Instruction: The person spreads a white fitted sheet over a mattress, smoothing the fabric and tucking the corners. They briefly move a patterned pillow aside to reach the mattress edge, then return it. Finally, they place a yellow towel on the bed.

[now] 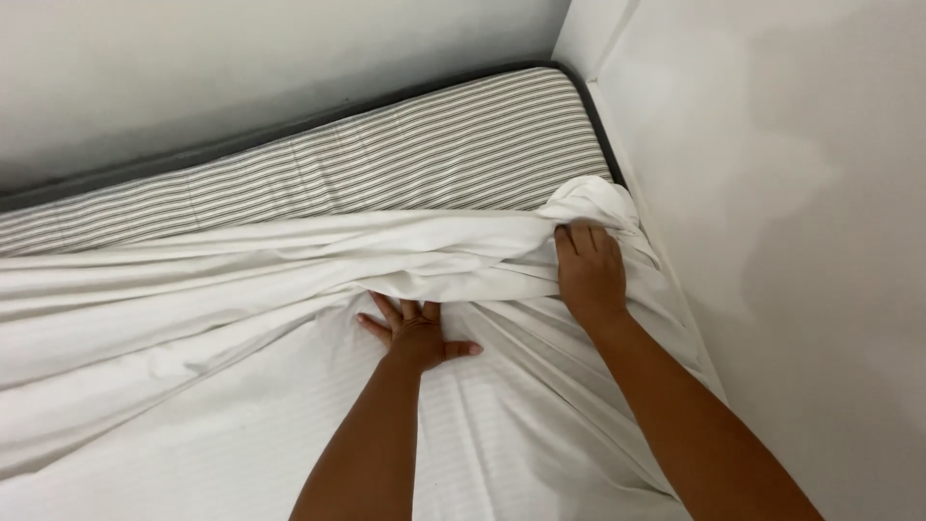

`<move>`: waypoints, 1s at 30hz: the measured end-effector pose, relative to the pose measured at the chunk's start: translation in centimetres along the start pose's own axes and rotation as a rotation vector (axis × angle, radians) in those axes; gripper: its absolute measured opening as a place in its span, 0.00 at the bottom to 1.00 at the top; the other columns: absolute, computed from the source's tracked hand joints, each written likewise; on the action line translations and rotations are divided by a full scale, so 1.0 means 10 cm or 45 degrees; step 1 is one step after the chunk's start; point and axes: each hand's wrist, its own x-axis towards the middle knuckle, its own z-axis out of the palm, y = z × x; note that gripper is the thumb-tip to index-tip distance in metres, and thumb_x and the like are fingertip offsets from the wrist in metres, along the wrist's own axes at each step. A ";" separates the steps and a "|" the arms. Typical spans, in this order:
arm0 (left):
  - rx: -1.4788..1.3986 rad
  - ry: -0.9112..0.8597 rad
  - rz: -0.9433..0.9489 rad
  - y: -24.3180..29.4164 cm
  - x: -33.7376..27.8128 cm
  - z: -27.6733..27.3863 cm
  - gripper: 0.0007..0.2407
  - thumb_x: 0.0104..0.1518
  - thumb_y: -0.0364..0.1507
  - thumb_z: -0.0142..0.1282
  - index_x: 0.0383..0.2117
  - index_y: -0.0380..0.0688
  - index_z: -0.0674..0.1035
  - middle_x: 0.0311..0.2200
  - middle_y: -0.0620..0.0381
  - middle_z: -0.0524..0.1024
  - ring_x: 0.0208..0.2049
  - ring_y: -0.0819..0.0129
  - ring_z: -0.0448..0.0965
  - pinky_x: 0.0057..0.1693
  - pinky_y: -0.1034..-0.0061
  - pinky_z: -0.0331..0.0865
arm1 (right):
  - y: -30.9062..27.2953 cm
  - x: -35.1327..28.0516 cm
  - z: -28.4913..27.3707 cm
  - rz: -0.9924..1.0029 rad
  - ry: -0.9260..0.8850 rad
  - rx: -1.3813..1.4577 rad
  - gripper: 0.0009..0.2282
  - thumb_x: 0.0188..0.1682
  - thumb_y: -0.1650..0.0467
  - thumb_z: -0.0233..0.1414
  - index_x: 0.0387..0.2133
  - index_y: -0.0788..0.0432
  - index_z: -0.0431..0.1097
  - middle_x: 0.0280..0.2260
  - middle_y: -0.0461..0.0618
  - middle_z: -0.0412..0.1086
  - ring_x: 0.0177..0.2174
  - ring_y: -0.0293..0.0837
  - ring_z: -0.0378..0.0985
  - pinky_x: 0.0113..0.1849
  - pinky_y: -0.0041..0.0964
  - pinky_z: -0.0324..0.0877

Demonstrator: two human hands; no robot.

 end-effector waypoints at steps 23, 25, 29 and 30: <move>-0.066 0.043 0.021 -0.03 0.00 -0.03 0.61 0.32 0.66 0.63 0.73 0.67 0.37 0.74 0.46 0.16 0.66 0.29 0.02 0.60 0.18 0.15 | 0.58 1.36 0.12 -0.046 -0.096 0.848 0.20 0.51 0.81 0.51 0.58 0.60 0.65 0.57 0.54 0.65 0.57 0.50 0.69 0.55 0.39 0.68; -0.081 0.032 0.014 -0.03 0.02 -0.07 0.61 0.31 0.66 0.64 0.73 0.69 0.36 0.74 0.47 0.15 0.67 0.29 0.03 0.60 0.18 0.15 | 0.60 1.54 0.17 -0.064 -0.105 0.884 0.20 0.52 0.81 0.50 0.59 0.60 0.65 0.57 0.54 0.65 0.57 0.49 0.69 0.54 0.39 0.68; -0.087 -0.019 0.009 -0.03 0.03 -0.11 0.61 0.30 0.67 0.62 0.73 0.74 0.36 0.74 0.46 0.18 0.69 0.30 0.09 0.61 0.19 0.14 | 0.66 1.86 0.29 -0.082 -0.124 0.981 0.20 0.50 0.82 0.50 0.57 0.61 0.64 0.58 0.55 0.62 0.57 0.49 0.67 0.52 0.37 0.70; -0.089 -0.021 0.004 -0.03 -0.05 -0.17 0.61 0.30 0.67 0.62 0.73 0.74 0.36 0.74 0.46 0.18 0.69 0.30 0.09 0.61 0.19 0.14 | 0.63 1.84 0.28 -0.085 -0.129 0.984 0.20 0.50 0.82 0.50 0.57 0.61 0.64 0.58 0.55 0.62 0.57 0.49 0.67 0.52 0.37 0.70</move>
